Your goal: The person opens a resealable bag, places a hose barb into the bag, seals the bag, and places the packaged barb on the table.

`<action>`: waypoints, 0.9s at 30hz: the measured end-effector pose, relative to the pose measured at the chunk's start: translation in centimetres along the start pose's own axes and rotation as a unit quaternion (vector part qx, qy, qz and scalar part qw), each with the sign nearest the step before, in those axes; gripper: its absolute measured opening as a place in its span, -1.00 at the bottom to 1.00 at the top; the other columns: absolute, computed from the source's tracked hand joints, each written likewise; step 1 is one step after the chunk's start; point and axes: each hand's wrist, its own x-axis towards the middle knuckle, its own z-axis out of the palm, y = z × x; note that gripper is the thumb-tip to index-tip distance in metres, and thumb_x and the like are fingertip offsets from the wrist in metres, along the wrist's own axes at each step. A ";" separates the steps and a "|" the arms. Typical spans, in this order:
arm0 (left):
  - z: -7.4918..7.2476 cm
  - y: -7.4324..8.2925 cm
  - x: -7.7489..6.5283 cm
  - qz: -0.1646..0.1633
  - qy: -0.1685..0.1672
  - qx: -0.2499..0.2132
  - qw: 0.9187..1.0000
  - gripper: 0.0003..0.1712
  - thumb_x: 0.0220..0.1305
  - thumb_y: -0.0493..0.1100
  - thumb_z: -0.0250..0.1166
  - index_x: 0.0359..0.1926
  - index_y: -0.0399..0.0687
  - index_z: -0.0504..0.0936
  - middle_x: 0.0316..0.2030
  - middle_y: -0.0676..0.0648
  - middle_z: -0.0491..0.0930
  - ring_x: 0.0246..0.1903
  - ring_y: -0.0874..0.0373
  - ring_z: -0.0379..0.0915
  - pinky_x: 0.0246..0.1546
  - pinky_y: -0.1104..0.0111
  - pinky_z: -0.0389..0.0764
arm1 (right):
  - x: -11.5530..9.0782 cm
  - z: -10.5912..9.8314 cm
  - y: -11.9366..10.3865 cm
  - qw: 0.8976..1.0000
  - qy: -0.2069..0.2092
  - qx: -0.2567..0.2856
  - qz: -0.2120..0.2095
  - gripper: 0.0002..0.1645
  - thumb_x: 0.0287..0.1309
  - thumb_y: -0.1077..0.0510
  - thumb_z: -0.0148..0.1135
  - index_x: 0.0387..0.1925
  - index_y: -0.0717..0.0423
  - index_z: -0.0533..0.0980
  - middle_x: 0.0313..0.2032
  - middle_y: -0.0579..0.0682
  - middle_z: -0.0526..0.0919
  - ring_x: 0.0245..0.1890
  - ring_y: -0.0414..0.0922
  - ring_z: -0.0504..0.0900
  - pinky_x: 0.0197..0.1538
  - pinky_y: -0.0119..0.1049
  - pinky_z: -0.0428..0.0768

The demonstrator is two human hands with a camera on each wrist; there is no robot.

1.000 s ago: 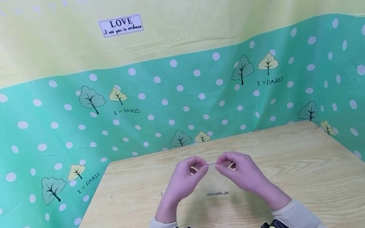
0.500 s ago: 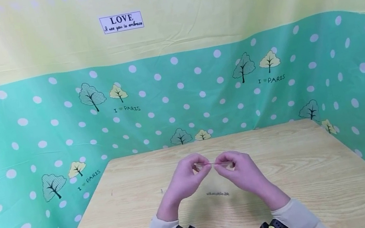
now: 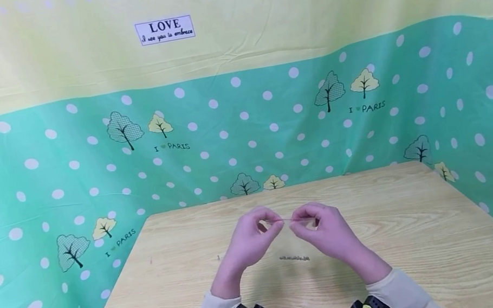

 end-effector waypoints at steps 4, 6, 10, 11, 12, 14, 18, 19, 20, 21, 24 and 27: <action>0.1 0.0 0.1 0.004 0.004 -0.012 1.000 -0.95 0.45 -0.19 0.44 -0.21 -0.01 0.82 -0.25 0.18 0.72 -0.25 0.23 0.59 -0.32 0.41 0.65 | 0.0 -0.1 -0.1 1.000 0.001 -0.001 0.006 -0.95 0.33 0.10 0.51 -0.23 -0.04 0.75 -0.28 -0.25 0.75 -0.22 -0.23 0.69 -0.10 -0.12 0.70; 0.1 -0.1 0.1 -0.002 0.008 -0.025 1.000 -0.95 0.44 -0.17 0.46 -0.21 -0.01 0.84 -0.26 0.19 0.72 -0.28 0.20 0.60 -0.34 0.41 0.64 | 0.0 -0.2 -0.2 1.000 0.006 -0.003 0.002 -0.96 0.33 0.12 0.51 -0.25 -0.04 0.74 -0.29 -0.25 0.75 -0.23 -0.23 0.69 -0.08 -0.03 0.71; 0.1 -0.1 0.1 -0.016 0.015 -0.052 0.998 -0.93 0.42 -0.14 0.48 -0.19 0.00 0.86 -0.26 0.22 0.73 -0.28 0.19 0.61 -0.35 0.40 0.64 | 0.0 -0.2 -0.3 1.000 0.016 -0.005 -0.008 -0.95 0.33 0.16 0.50 -0.27 -0.05 0.73 -0.30 -0.25 0.73 -0.25 -0.23 0.67 -0.10 -0.04 0.69; 0.1 0.0 0.0 -0.018 0.016 -0.054 0.998 -0.93 0.43 -0.14 0.47 -0.19 0.00 0.86 -0.26 0.22 0.74 -0.28 0.19 0.61 -0.35 0.40 0.64 | 0.0 -0.2 -0.4 1.000 0.017 -0.006 -0.008 -0.94 0.33 0.16 0.50 -0.27 -0.06 0.73 -0.30 -0.26 0.73 -0.25 -0.23 0.66 -0.11 -0.09 0.68; 0.1 0.0 0.0 -0.019 0.018 -0.057 0.998 -0.94 0.43 -0.14 0.47 -0.19 0.01 0.85 -0.27 0.22 0.74 -0.28 0.17 0.61 -0.36 0.40 0.63 | 0.0 -0.2 -0.4 1.000 0.018 -0.006 -0.009 -0.94 0.32 0.17 0.50 -0.27 -0.07 0.74 -0.30 -0.27 0.73 -0.25 -0.23 0.66 -0.12 -0.14 0.67; 0.1 0.1 -0.2 -0.022 0.025 -0.057 0.998 -0.94 0.43 -0.16 0.47 -0.20 -0.01 0.85 -0.27 0.20 0.74 -0.29 0.14 0.61 -0.36 0.39 0.62 | 0.0 -0.3 -0.4 1.000 0.017 -0.007 -0.009 -0.93 0.32 0.16 0.51 -0.28 -0.09 0.75 -0.31 -0.29 0.73 -0.27 -0.23 0.65 -0.15 -0.22 0.63; -0.3 0.0 -0.3 -0.032 0.048 -0.047 0.997 -0.93 0.43 -0.19 0.45 -0.21 -0.06 0.84 -0.29 0.17 0.74 -0.29 0.05 0.60 -0.36 0.36 0.60 | 0.1 -0.7 -0.7 1.000 0.005 -0.013 -0.004 -0.96 0.30 0.12 0.53 -0.29 -0.09 0.77 -0.33 -0.34 0.75 -0.30 -0.25 0.64 -0.18 -0.28 0.59; -0.5 -0.1 -0.3 -0.035 0.053 -0.043 0.997 -0.93 0.43 -0.20 0.45 -0.22 -0.07 0.83 -0.29 0.16 0.73 -0.29 0.07 0.59 -0.35 0.36 0.60 | 0.1 -0.9 -0.7 1.000 0.003 -0.016 -0.003 -0.96 0.30 0.11 0.53 -0.29 -0.10 0.78 -0.34 -0.34 0.75 -0.31 -0.25 0.64 -0.19 -0.28 0.59; -0.6 -0.1 -0.3 -0.038 0.058 -0.041 0.997 -0.93 0.43 -0.21 0.44 -0.23 -0.07 0.83 -0.30 0.16 0.73 -0.28 0.06 0.60 -0.34 0.35 0.61 | 0.2 -1.1 -0.8 1.000 0.000 -0.020 -0.001 -0.96 0.30 0.11 0.54 -0.29 -0.09 0.78 -0.35 -0.35 0.74 -0.33 -0.25 0.64 -0.19 -0.28 0.58; -0.8 -0.2 -0.3 -0.041 0.064 -0.040 0.996 -0.93 0.43 -0.21 0.44 -0.25 -0.06 0.83 -0.30 0.15 0.73 -0.27 0.09 0.59 -0.33 0.34 0.61 | 0.2 -1.2 -0.7 1.000 -0.001 -0.023 0.002 -0.96 0.29 0.13 0.54 -0.29 -0.10 0.78 -0.36 -0.35 0.74 -0.34 -0.26 0.64 -0.19 -0.29 0.58; -1.0 -0.4 -0.2 -0.049 0.076 -0.038 0.995 -0.92 0.41 -0.25 0.44 -0.27 -0.02 0.82 -0.31 0.15 0.71 -0.24 0.16 0.58 -0.32 0.34 0.60 | 0.3 -1.6 -0.6 1.000 -0.001 -0.027 0.005 -0.94 0.28 0.16 0.55 -0.29 -0.10 0.78 -0.39 -0.34 0.73 -0.37 -0.26 0.63 -0.21 -0.29 0.56; -1.2 -0.4 -0.3 -0.047 0.075 -0.041 0.995 -0.92 0.42 -0.25 0.43 -0.27 -0.03 0.81 -0.30 0.14 0.70 -0.24 0.16 0.56 -0.33 0.35 0.60 | 0.2 -1.8 -0.6 1.000 -0.001 -0.029 0.009 -0.96 0.29 0.16 0.54 -0.29 -0.03 0.77 -0.40 -0.31 0.72 -0.36 -0.25 0.64 -0.22 -0.30 0.57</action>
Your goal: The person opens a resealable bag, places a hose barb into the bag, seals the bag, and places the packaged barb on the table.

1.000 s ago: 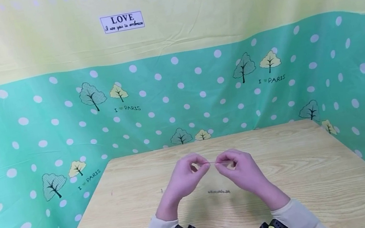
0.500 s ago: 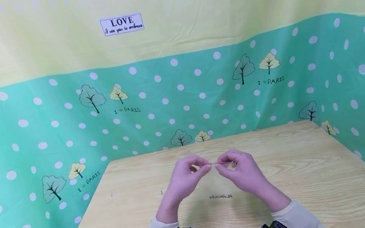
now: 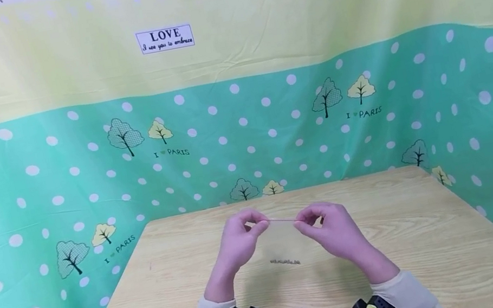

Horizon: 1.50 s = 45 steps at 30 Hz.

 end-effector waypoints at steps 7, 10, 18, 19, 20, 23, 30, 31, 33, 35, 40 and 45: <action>-0.2 -0.2 -0.2 0.034 -0.060 -0.010 0.998 -0.90 0.46 -0.10 0.40 -0.18 0.00 0.79 -0.27 0.14 0.72 -0.22 0.17 0.60 -0.23 0.32 0.65 | -0.2 -0.2 -0.3 1.000 0.003 0.010 0.015 -0.96 0.29 0.21 0.50 -0.29 0.05 0.74 -0.39 -0.22 0.68 -0.31 -0.20 0.61 -0.21 -0.33 0.59; -0.1 -0.1 -0.3 0.036 -0.075 -0.011 0.997 -0.87 0.46 -0.05 0.40 -0.17 0.03 0.79 -0.25 0.16 0.72 -0.19 0.23 0.61 -0.20 0.31 0.66 | -0.3 -0.3 -0.6 1.000 0.008 0.013 0.014 -0.95 0.29 0.22 0.49 -0.29 0.06 0.73 -0.39 -0.21 0.68 -0.31 -0.19 0.60 -0.22 -0.33 0.60; 0.6 0.3 -0.4 0.067 -0.077 -0.005 0.995 -0.93 0.45 -0.15 0.40 -0.21 0.01 0.79 -0.26 0.17 0.72 -0.21 0.25 0.60 -0.24 0.35 0.65 | -0.4 0.0 -0.5 0.999 -0.016 0.032 0.019 -0.90 0.29 0.18 0.52 -0.21 -0.04 0.72 -0.32 -0.22 0.72 -0.27 -0.21 0.63 -0.21 -0.32 0.60; 0.7 0.4 -0.4 0.072 -0.080 -0.004 0.994 -0.94 0.44 -0.16 0.40 -0.21 0.00 0.78 -0.26 0.16 0.72 -0.21 0.25 0.60 -0.25 0.36 0.65 | -0.4 0.2 -0.4 0.999 -0.022 0.036 0.018 -0.90 0.29 0.16 0.52 -0.20 -0.05 0.73 -0.30 -0.23 0.73 -0.27 -0.21 0.64 -0.21 -0.31 0.60; 0.8 0.4 -0.4 0.077 -0.082 -0.003 0.994 -0.93 0.44 -0.16 0.41 -0.21 -0.01 0.79 -0.26 0.16 0.71 -0.20 0.25 0.59 -0.25 0.36 0.65 | -0.5 0.3 -0.4 0.999 -0.026 0.038 0.015 -0.91 0.30 0.15 0.52 -0.19 -0.05 0.73 -0.30 -0.24 0.73 -0.27 -0.21 0.64 -0.21 -0.31 0.60; 1.0 0.5 -0.4 0.081 -0.087 0.000 0.993 -0.93 0.44 -0.15 0.42 -0.21 -0.02 0.79 -0.25 0.17 0.71 -0.19 0.25 0.58 -0.24 0.37 0.64 | -0.6 0.5 -0.3 0.999 -0.027 0.038 0.004 -0.96 0.32 0.13 0.51 -0.25 -0.03 0.74 -0.32 -0.27 0.73 -0.30 -0.21 0.63 -0.23 -0.30 0.59; 0.9 0.1 -0.3 0.063 -0.079 -0.015 0.995 -0.90 0.44 -0.06 0.45 -0.18 0.04 0.83 -0.23 0.20 0.74 -0.23 0.25 0.61 -0.21 0.33 0.68 | -0.7 0.3 -0.4 0.999 -0.015 0.027 -0.013 -0.95 0.34 0.14 0.49 -0.27 -0.01 0.74 -0.34 -0.28 0.71 -0.33 -0.22 0.61 -0.24 -0.31 0.59; 0.8 0.0 -0.2 0.061 -0.077 -0.015 0.995 -0.89 0.46 -0.07 0.44 -0.16 0.03 0.83 -0.23 0.20 0.75 -0.23 0.24 0.61 -0.21 0.33 0.68 | -0.6 0.2 -0.5 0.999 -0.013 0.027 -0.014 -0.95 0.35 0.13 0.49 -0.26 0.00 0.75 -0.33 -0.28 0.72 -0.34 -0.23 0.61 -0.24 -0.31 0.60; 0.5 -0.1 -0.2 0.060 -0.071 -0.014 0.996 -0.87 0.48 -0.08 0.41 -0.14 0.01 0.84 -0.22 0.20 0.75 -0.25 0.24 0.61 -0.20 0.32 0.68 | -0.6 0.1 -0.5 1.000 -0.010 0.024 -0.015 -0.92 0.37 0.11 0.47 -0.25 0.02 0.76 -0.31 -0.28 0.74 -0.34 -0.24 0.62 -0.23 -0.31 0.60; 0.3 -0.2 -0.2 0.061 -0.063 -0.012 0.996 -0.86 0.51 -0.12 0.38 -0.13 -0.04 0.84 -0.23 0.19 0.75 -0.24 0.23 0.62 -0.21 0.31 0.67 | -0.6 0.0 -0.5 1.000 -0.006 0.022 -0.013 -0.93 0.37 0.12 0.47 -0.24 0.02 0.78 -0.30 -0.28 0.76 -0.35 -0.25 0.63 -0.23 -0.31 0.60; 0.2 -0.3 -0.1 0.063 -0.046 -0.025 0.997 -0.86 0.53 -0.23 0.34 -0.15 -0.12 0.82 -0.27 0.10 0.74 -0.24 0.16 0.66 -0.24 0.33 0.68 | -0.4 -0.3 -0.5 1.000 0.003 0.012 -0.003 -0.94 0.34 0.12 0.49 -0.22 0.01 0.79 -0.32 -0.28 0.79 -0.35 -0.26 0.65 -0.23 -0.31 0.61; 0.4 -0.2 0.0 0.054 -0.034 -0.063 0.996 -0.88 0.52 -0.30 0.32 -0.15 -0.18 0.79 -0.26 -0.03 0.72 -0.34 0.08 0.72 -0.33 0.39 0.66 | -0.3 -0.7 -0.5 0.999 0.005 0.016 0.028 -0.92 0.34 0.06 0.51 -0.22 -0.04 0.79 -0.37 -0.25 0.77 -0.39 -0.14 0.64 -0.30 -0.32 0.60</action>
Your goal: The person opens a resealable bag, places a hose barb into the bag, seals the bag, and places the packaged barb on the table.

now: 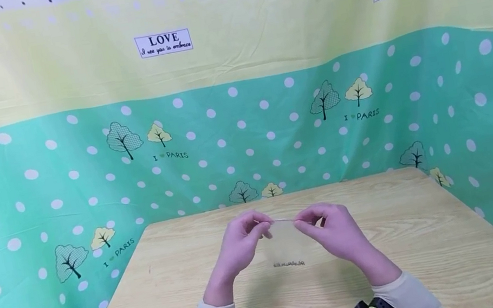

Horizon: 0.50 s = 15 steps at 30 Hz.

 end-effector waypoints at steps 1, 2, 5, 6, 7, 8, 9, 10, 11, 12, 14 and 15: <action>0.0 0.1 0.0 -0.003 0.003 -0.005 1.000 -0.89 0.51 -0.31 0.33 -0.16 -0.17 0.79 -0.25 -0.04 0.72 -0.37 0.07 0.72 -0.36 0.41 0.64 | 0.0 -0.1 0.0 1.000 0.000 0.003 0.008 -0.91 0.35 0.05 0.51 -0.22 -0.04 0.79 -0.37 -0.23 0.77 -0.39 -0.12 0.63 -0.33 -0.32 0.59; 0.0 0.1 0.0 -0.006 0.006 -0.011 1.000 -0.90 0.50 -0.31 0.34 -0.16 -0.18 0.80 -0.24 -0.05 0.71 -0.39 0.07 0.72 -0.39 0.42 0.63 | 0.0 -0.2 0.1 1.000 0.000 0.006 0.015 -0.89 0.35 0.03 0.51 -0.21 -0.04 0.79 -0.37 -0.21 0.77 -0.40 -0.09 0.61 -0.36 -0.31 0.58; 0.0 0.2 0.0 -0.011 0.010 -0.021 1.000 -0.90 0.49 -0.31 0.36 -0.16 -0.16 0.81 -0.23 -0.05 0.70 -0.43 0.08 0.72 -0.47 0.44 0.61 | 0.1 -0.6 0.1 0.999 -0.004 0.016 0.031 -0.83 0.36 -0.01 0.50 -0.20 -0.01 0.79 -0.36 -0.15 0.77 -0.42 -0.05 0.58 -0.43 -0.31 0.55; 0.0 0.2 0.0 -0.014 0.009 -0.026 1.000 -0.90 0.48 -0.30 0.36 -0.16 -0.16 0.81 -0.22 -0.05 0.70 -0.44 0.08 0.72 -0.47 0.44 0.62 | 0.2 -0.7 0.1 0.999 -0.007 0.018 0.034 -0.83 0.36 -0.01 0.49 -0.19 -0.01 0.78 -0.37 -0.14 0.76 -0.43 -0.05 0.57 -0.44 -0.31 0.55; 0.0 0.2 0.0 -0.017 0.007 -0.029 0.999 -0.90 0.48 -0.30 0.36 -0.16 -0.13 0.81 -0.22 -0.05 0.70 -0.44 0.08 0.72 -0.46 0.42 0.65 | 0.2 -0.9 0.2 0.999 -0.011 0.021 0.036 -0.82 0.37 -0.01 0.49 -0.18 0.00 0.78 -0.37 -0.12 0.75 -0.43 -0.06 0.56 -0.45 -0.31 0.54; 0.0 0.2 0.0 -0.021 0.003 -0.032 0.999 -0.90 0.48 -0.30 0.36 -0.16 -0.13 0.82 -0.22 -0.04 0.69 -0.45 0.08 0.72 -0.44 0.41 0.68 | 0.2 -1.0 0.2 0.999 -0.017 0.023 0.040 -0.82 0.37 -0.01 0.48 -0.18 0.00 0.78 -0.38 -0.11 0.74 -0.44 -0.06 0.56 -0.46 -0.32 0.54; 0.0 0.2 0.0 -0.024 -0.001 -0.034 0.999 -0.90 0.48 -0.30 0.36 -0.15 -0.12 0.82 -0.22 -0.04 0.69 -0.45 0.08 0.73 -0.43 0.38 0.71 | 0.2 -1.2 0.2 0.998 -0.024 0.024 0.044 -0.82 0.38 -0.01 0.47 -0.18 0.00 0.77 -0.38 -0.10 0.73 -0.44 -0.06 0.55 -0.45 -0.32 0.54; 0.0 0.2 -0.1 -0.029 -0.006 -0.036 0.999 -0.90 0.48 -0.30 0.37 -0.15 -0.12 0.82 -0.21 -0.04 0.69 -0.46 0.07 0.73 -0.41 0.35 0.74 | 0.2 -1.4 0.1 0.998 -0.031 0.026 0.047 -0.82 0.39 0.00 0.46 -0.17 0.01 0.77 -0.38 -0.08 0.72 -0.44 -0.07 0.55 -0.44 -0.32 0.54; 0.0 0.2 -0.1 -0.035 -0.011 -0.041 0.998 -0.90 0.48 -0.30 0.37 -0.15 -0.11 0.82 -0.22 -0.04 0.70 -0.46 0.06 0.73 -0.39 0.33 0.76 | 0.2 -1.6 0.1 0.998 -0.039 0.027 0.049 -0.82 0.40 0.00 0.45 -0.16 0.01 0.77 -0.38 -0.07 0.71 -0.43 -0.08 0.54 -0.44 -0.31 0.54; 0.0 0.3 -0.2 -0.041 -0.017 -0.046 0.998 -0.90 0.49 -0.30 0.37 -0.15 -0.11 0.82 -0.22 -0.04 0.70 -0.47 0.06 0.73 -0.37 0.30 0.78 | 0.1 -1.8 0.1 0.997 -0.048 0.029 0.051 -0.83 0.41 0.01 0.44 -0.17 0.02 0.76 -0.38 -0.05 0.70 -0.43 -0.08 0.54 -0.43 -0.31 0.54; -0.1 0.3 -0.3 -0.050 -0.030 -0.051 0.997 -0.90 0.48 -0.29 0.37 -0.15 -0.10 0.82 -0.21 -0.04 0.71 -0.48 0.06 0.74 -0.35 0.28 0.79 | 0.1 -2.2 0.0 0.995 -0.069 0.037 0.053 -0.82 0.42 0.02 0.43 -0.17 0.04 0.75 -0.38 -0.03 0.69 -0.42 -0.09 0.54 -0.41 -0.32 0.55; -0.2 0.4 -0.4 -0.055 -0.037 -0.052 0.996 -0.90 0.48 -0.28 0.38 -0.15 -0.09 0.82 -0.21 -0.04 0.72 -0.48 0.05 0.74 -0.35 0.29 0.78 | 0.1 -2.4 0.0 0.995 -0.081 0.043 0.051 -0.82 0.43 0.03 0.42 -0.17 0.06 0.74 -0.38 -0.02 0.68 -0.42 -0.10 0.54 -0.40 -0.32 0.56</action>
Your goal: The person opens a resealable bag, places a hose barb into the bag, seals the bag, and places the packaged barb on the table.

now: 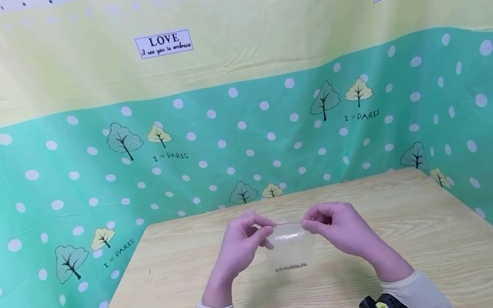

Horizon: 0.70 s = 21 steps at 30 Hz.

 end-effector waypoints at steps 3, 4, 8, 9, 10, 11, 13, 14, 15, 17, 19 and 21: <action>-0.1 0.2 -0.2 -0.019 -0.023 -0.003 1.000 -0.91 0.48 -0.25 0.39 -0.14 -0.06 0.83 -0.19 -0.04 0.74 -0.47 0.04 0.76 -0.44 0.35 0.67 | -0.1 -0.6 0.1 0.999 -0.037 0.012 -0.002 -0.82 0.43 0.06 0.41 -0.18 0.11 0.72 -0.39 -0.01 0.66 -0.41 -0.13 0.56 -0.37 -0.33 0.59; -0.1 0.2 -0.3 -0.026 -0.032 -0.003 0.999 -0.91 0.48 -0.24 0.39 -0.14 -0.04 0.83 -0.19 -0.05 0.74 -0.46 0.03 0.76 -0.48 0.38 0.60 | -0.2 -0.8 0.2 0.999 -0.049 0.015 -0.001 -0.81 0.43 0.06 0.41 -0.17 0.12 0.71 -0.39 0.00 0.66 -0.41 -0.13 0.56 -0.37 -0.33 0.59; 0.0 0.3 -0.3 -0.057 -0.065 -0.003 0.996 -0.92 0.49 -0.20 0.39 -0.14 -0.02 0.82 -0.22 -0.06 0.73 -0.43 0.01 0.77 -0.51 0.40 0.51 | -0.1 -1.3 0.4 0.996 -0.094 0.005 0.006 -0.78 0.43 0.05 0.40 -0.16 0.15 0.70 -0.42 0.02 0.64 -0.41 -0.11 0.57 -0.39 -0.33 0.56; 0.1 0.1 -0.3 -0.065 -0.070 -0.002 0.995 -0.93 0.49 -0.19 0.39 -0.14 -0.02 0.81 -0.24 -0.06 0.72 -0.42 0.01 0.77 -0.51 0.41 0.53 | 0.0 -1.4 0.6 0.995 -0.104 0.001 0.009 -0.77 0.43 0.04 0.39 -0.15 0.15 0.70 -0.42 0.02 0.64 -0.40 -0.10 0.57 -0.39 -0.33 0.56; 0.2 -0.1 -0.2 -0.071 -0.073 -0.002 0.995 -0.93 0.49 -0.20 0.39 -0.14 -0.04 0.80 -0.26 -0.07 0.71 -0.42 0.01 0.77 -0.48 0.39 0.59 | 0.1 -1.3 0.8 0.993 -0.113 -0.002 0.013 -0.76 0.44 0.02 0.39 -0.15 0.14 0.70 -0.42 0.02 0.64 -0.39 -0.09 0.58 -0.39 -0.32 0.55; 0.3 -0.4 -0.1 -0.074 -0.074 -0.001 0.995 -0.93 0.49 -0.21 0.39 -0.14 -0.07 0.79 -0.28 -0.07 0.70 -0.43 0.02 0.76 -0.44 0.37 0.65 | 0.3 -1.2 1.2 0.993 -0.121 -0.005 0.018 -0.75 0.44 0.01 0.39 -0.15 0.13 0.70 -0.41 0.02 0.65 -0.38 -0.07 0.58 -0.39 -0.30 0.56; 0.6 -1.4 0.2 -0.081 -0.069 0.007 0.994 -0.91 0.50 -0.21 0.38 -0.14 -0.13 0.78 -0.31 -0.07 0.68 -0.43 0.04 0.76 -0.35 0.30 0.74 | 0.7 -0.7 2.0 0.991 -0.130 -0.005 0.032 -0.72 0.45 -0.02 0.37 -0.09 0.13 0.69 -0.37 0.02 0.68 -0.32 -0.04 0.62 -0.33 -0.26 0.59; 0.8 -2.0 0.3 -0.084 -0.063 0.009 0.994 -0.90 0.50 -0.22 0.37 -0.13 -0.16 0.77 -0.33 -0.08 0.67 -0.43 0.05 0.76 -0.33 0.27 0.76 | 0.9 -0.3 2.5 0.991 -0.130 -0.004 0.040 -0.69 0.45 -0.03 0.37 -0.04 0.12 0.68 -0.35 0.01 0.70 -0.28 -0.03 0.64 -0.28 -0.23 0.61; 1.0 -2.5 0.4 -0.086 -0.056 0.011 0.995 -0.88 0.50 -0.22 0.36 -0.11 -0.20 0.75 -0.34 -0.08 0.67 -0.43 0.05 0.75 -0.30 0.24 0.78 | 1.1 0.1 3.1 0.991 -0.128 -0.006 0.047 -0.65 0.44 -0.04 0.38 0.02 0.13 0.67 -0.32 0.00 0.71 -0.26 -0.03 0.65 -0.25 -0.21 0.62; 1.2 -3.7 0.6 -0.096 -0.042 0.015 0.994 -0.85 0.51 -0.22 0.35 -0.09 -0.24 0.74 -0.34 -0.09 0.68 -0.43 0.05 0.75 -0.26 0.16 0.80 | 1.4 1.0 4.1 0.990 -0.127 -0.011 0.059 -0.55 0.43 -0.05 0.39 0.15 0.16 0.63 -0.27 -0.02 0.72 -0.21 -0.05 0.67 -0.17 -0.17 0.65; 1.5 -4.7 0.6 -0.109 -0.027 0.021 0.993 -0.85 0.52 -0.20 0.34 -0.07 -0.22 0.73 -0.32 -0.08 0.69 -0.41 0.06 0.73 -0.24 0.10 0.80 | 1.5 1.8 5.0 0.990 -0.126 -0.019 0.066 -0.46 0.40 -0.03 0.42 0.25 0.19 0.59 -0.24 -0.04 0.73 -0.19 -0.08 0.69 -0.09 -0.14 0.67; 1.7 -5.5 0.7 -0.119 -0.014 0.026 0.993 -0.86 0.52 -0.19 0.34 -0.06 -0.18 0.73 -0.31 -0.06 0.69 -0.40 0.07 0.72 -0.24 0.07 0.80 | 1.6 2.6 5.7 0.989 -0.125 -0.026 0.068 -0.41 0.38 0.02 0.45 0.30 0.22 0.55 -0.21 -0.06 0.74 -0.18 -0.12 0.70 -0.06 -0.14 0.69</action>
